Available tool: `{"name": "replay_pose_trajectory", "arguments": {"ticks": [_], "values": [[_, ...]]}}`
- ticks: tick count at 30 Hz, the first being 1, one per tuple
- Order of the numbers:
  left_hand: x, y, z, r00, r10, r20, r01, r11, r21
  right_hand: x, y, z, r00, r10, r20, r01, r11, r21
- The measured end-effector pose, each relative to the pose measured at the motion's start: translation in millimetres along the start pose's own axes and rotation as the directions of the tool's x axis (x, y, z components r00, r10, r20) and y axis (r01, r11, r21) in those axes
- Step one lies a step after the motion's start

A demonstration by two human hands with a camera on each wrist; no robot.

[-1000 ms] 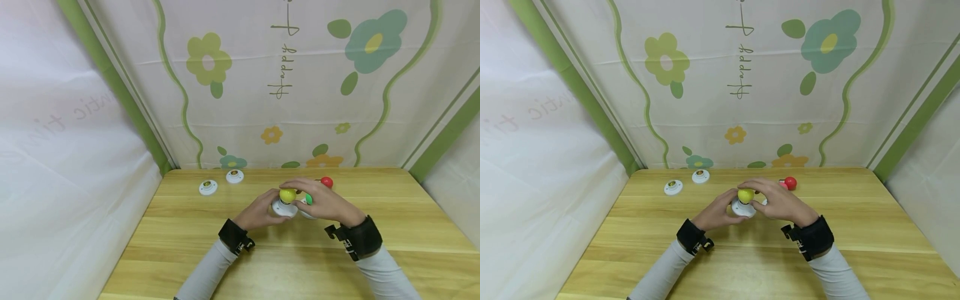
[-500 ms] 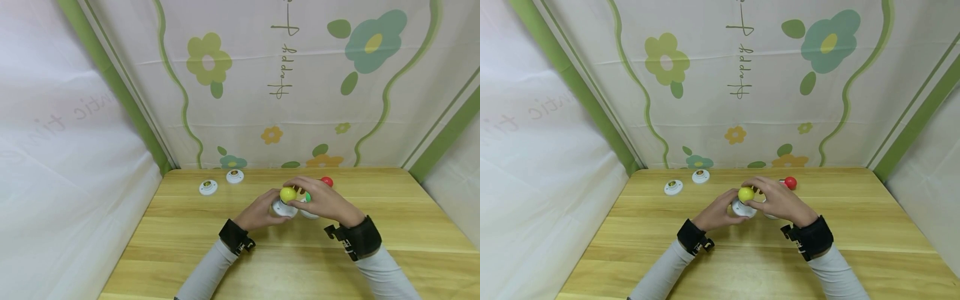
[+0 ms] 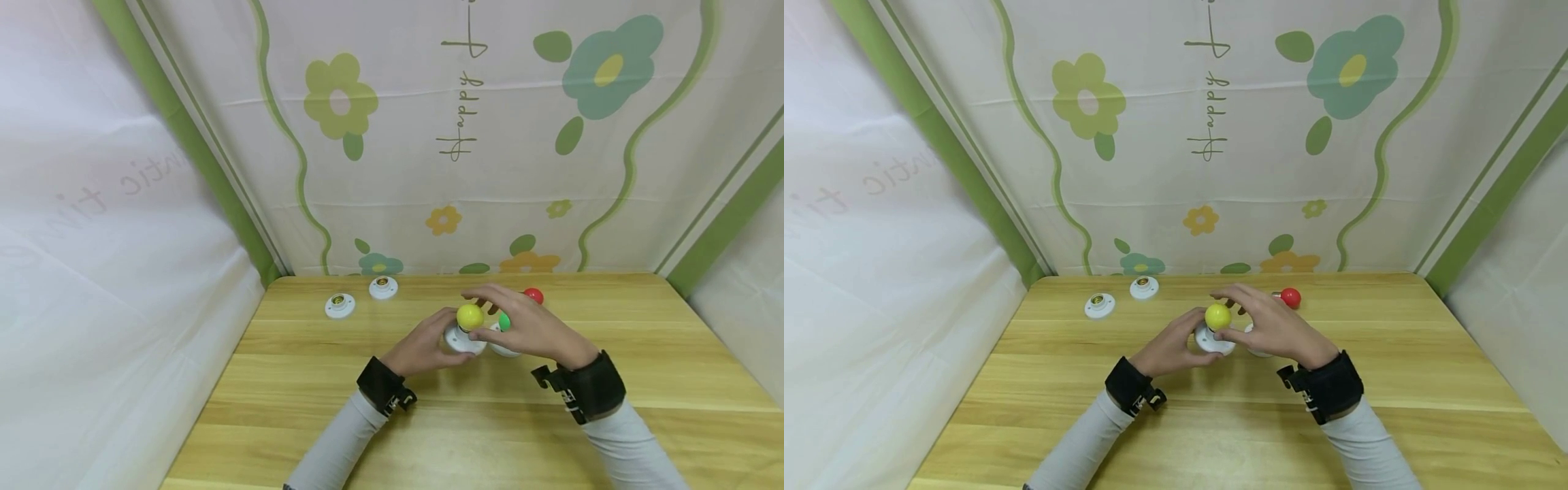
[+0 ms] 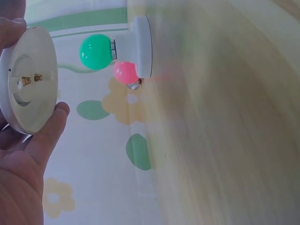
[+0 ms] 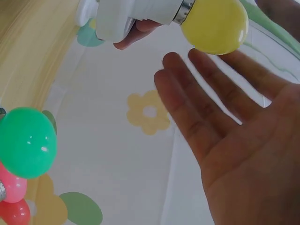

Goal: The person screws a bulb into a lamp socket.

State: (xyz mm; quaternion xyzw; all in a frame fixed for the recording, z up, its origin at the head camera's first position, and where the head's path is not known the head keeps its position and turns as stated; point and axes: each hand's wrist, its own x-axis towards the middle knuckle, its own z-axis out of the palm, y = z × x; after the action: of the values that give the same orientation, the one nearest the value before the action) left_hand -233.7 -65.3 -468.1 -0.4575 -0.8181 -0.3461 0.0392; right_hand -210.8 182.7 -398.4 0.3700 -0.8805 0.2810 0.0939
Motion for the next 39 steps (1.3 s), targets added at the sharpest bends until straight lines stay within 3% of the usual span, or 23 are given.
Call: {"name": "replay_pose_trajectory", "arguments": {"ticks": [6, 18, 32, 39], "values": [[2.3, -0.2, -1.7, 1.0, 0.02, 0.005, -0.02, 0.999, -0.025, 1.4, -0.2, -2.2, 0.995, -0.097, 0.01, 0.097, 0.995, 0.034], [2.5, -0.9, -0.9, 1.0, 0.008, 0.014, -0.008, 1.0, 0.007, 3.2, -1.0, -3.0, 0.99, -0.139, -0.019, 0.139, 0.99, -0.011], [2.8, 0.3, 2.0, 1.0, -0.017, 0.022, 0.018, 1.0, -0.014, 2.6, -0.9, -0.2, 0.998, -0.069, -0.009, 0.069, 0.998, -0.003], [1.5, 0.3, 2.9, 1.0, 0.005, 0.008, -0.005, 1.0, -0.003, 1.5, 0.3, 1.3, 0.999, -0.047, -0.008, 0.046, 0.999, -0.01]]}}
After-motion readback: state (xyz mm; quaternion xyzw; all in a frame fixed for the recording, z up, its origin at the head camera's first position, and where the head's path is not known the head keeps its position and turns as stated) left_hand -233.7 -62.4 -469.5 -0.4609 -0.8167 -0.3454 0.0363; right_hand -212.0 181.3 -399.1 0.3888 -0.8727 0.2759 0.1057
